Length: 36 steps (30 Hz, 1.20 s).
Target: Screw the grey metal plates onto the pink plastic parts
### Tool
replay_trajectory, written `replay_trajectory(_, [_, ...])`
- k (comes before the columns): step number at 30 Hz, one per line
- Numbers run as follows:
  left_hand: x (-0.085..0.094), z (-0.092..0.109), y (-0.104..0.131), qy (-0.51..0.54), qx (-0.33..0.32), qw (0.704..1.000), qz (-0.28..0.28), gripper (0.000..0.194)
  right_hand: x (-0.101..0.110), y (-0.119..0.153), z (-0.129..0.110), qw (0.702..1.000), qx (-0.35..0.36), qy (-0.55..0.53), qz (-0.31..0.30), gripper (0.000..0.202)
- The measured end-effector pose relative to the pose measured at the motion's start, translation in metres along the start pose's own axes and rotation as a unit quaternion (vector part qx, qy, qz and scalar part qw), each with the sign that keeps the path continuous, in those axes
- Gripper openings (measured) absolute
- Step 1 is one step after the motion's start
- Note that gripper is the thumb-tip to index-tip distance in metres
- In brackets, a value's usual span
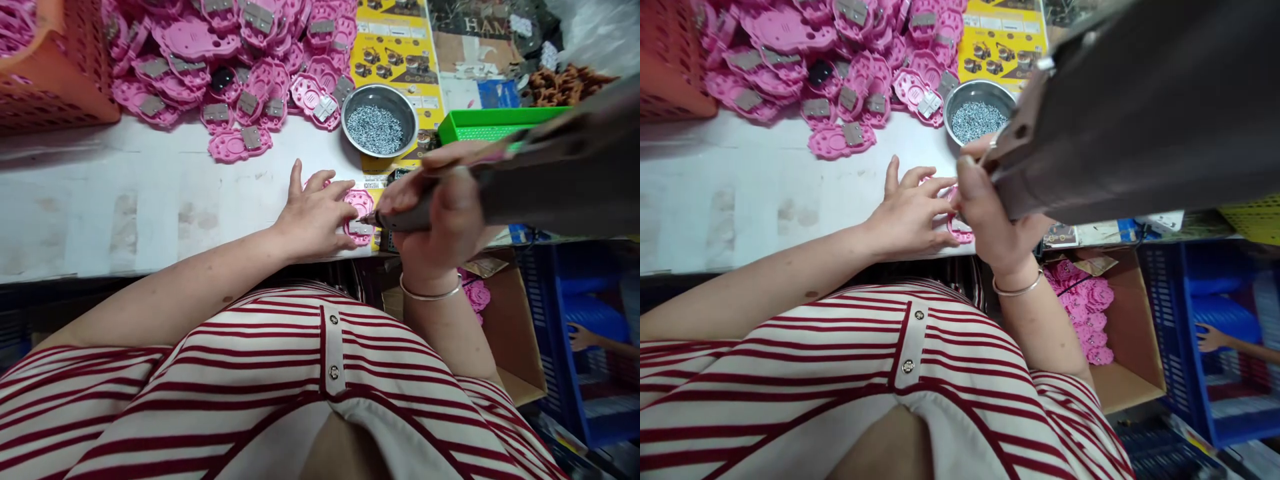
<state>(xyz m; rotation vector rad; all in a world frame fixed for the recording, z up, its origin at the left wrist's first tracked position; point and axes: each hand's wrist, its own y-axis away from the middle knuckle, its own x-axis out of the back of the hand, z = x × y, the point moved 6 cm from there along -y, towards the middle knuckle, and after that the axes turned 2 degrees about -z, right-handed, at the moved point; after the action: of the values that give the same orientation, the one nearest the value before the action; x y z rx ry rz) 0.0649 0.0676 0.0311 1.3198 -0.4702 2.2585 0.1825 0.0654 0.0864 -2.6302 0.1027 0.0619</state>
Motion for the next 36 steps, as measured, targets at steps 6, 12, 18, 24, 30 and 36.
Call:
replay_trajectory(6, [0.020, -0.031, 0.012, 0.016, 0.000, 0.999, 0.034, 0.057, 0.022, 0.003, -0.029, 0.982, 0.140, -0.122, 0.040, 0.015])
replay_trajectory(12, [0.042, -0.076, 0.047, 0.032, -0.049, 0.998, 0.020, 0.051, 0.032, 0.008, -0.023, 0.985, 0.116, -0.119, 0.038, 0.018])
replay_trajectory(18, [0.035, -0.071, 0.029, 0.016, -0.031, 0.998, 0.052, 0.032, 0.031, 0.012, -0.025, 0.987, 0.100, -0.101, 0.068, 0.018])
replay_trajectory(24, [0.029, -0.071, 0.006, 0.006, -0.024, 0.999, 0.027, 0.018, 0.036, 0.015, -0.027, 0.987, 0.125, -0.081, 0.054, 0.021])
replay_trajectory(30, [0.031, -0.064, 0.017, -0.045, -0.053, 0.997, 0.035, 0.017, 0.037, 0.011, -0.023, 0.989, 0.122, -0.062, 0.062, 0.018])
replay_trajectory(36, [0.028, -0.061, 0.025, -0.073, -0.093, 0.993, -0.020, 0.025, 0.036, 0.014, -0.020, 0.989, 0.103, -0.086, 0.065, 0.017])
